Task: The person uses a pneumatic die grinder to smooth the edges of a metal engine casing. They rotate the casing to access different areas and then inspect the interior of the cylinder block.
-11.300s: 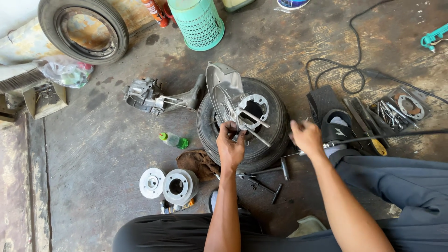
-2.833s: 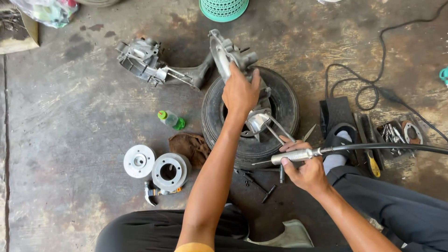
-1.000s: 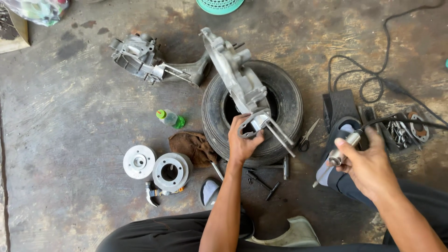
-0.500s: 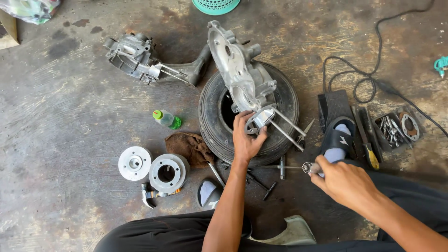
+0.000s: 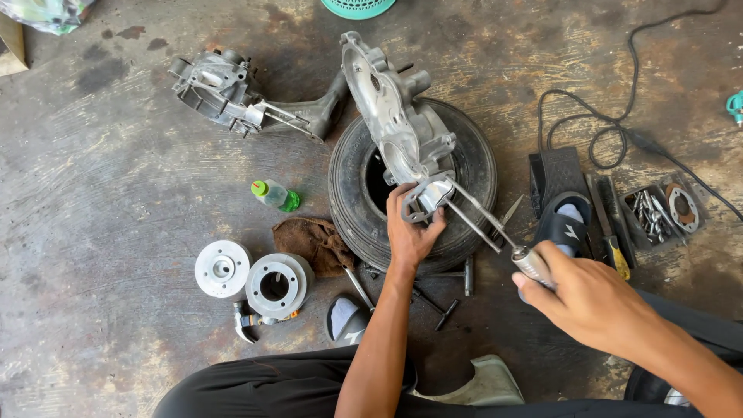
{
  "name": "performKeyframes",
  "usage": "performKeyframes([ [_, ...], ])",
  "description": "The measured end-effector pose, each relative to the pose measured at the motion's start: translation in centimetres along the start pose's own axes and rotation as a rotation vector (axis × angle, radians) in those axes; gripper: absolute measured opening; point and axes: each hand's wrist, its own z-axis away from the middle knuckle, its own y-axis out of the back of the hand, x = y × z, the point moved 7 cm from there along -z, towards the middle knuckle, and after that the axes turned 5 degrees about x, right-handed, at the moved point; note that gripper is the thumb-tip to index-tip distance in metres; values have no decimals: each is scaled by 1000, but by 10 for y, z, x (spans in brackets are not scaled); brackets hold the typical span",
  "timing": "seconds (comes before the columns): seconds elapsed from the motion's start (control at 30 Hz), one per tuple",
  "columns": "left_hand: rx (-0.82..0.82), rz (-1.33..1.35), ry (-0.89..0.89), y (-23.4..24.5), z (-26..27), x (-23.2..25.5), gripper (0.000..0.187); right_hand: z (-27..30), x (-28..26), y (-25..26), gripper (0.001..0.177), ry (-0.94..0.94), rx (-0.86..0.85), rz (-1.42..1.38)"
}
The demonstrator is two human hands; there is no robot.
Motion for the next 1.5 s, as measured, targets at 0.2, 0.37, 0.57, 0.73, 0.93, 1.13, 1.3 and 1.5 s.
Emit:
performKeyframes([
  [0.2,51,10,-2,0,1,2,54,32,-25,43,32,-230,-244,-191],
  [0.37,63,21,17,-2,-1,4,48,42,-18,30,34,-236,-374,-47],
  [0.57,82,47,6,-1,1,10,46,23,-32,21,30,-130,-194,-14],
  [0.73,77,46,6,-4,4,8,50,7,-24,-15,37,-201,-188,-201],
  [0.93,76,63,7,-5,4,1,53,13,-18,-7,39,-242,-110,-469],
  [1.13,93,63,-14,0,8,4,52,31,-20,54,33,-392,-325,-348],
  [1.3,81,39,-30,1,7,6,52,22,-43,49,37,-115,-142,-79],
  [1.5,53,7,-13,-8,6,0,53,-6,-38,-42,33,95,96,59],
])
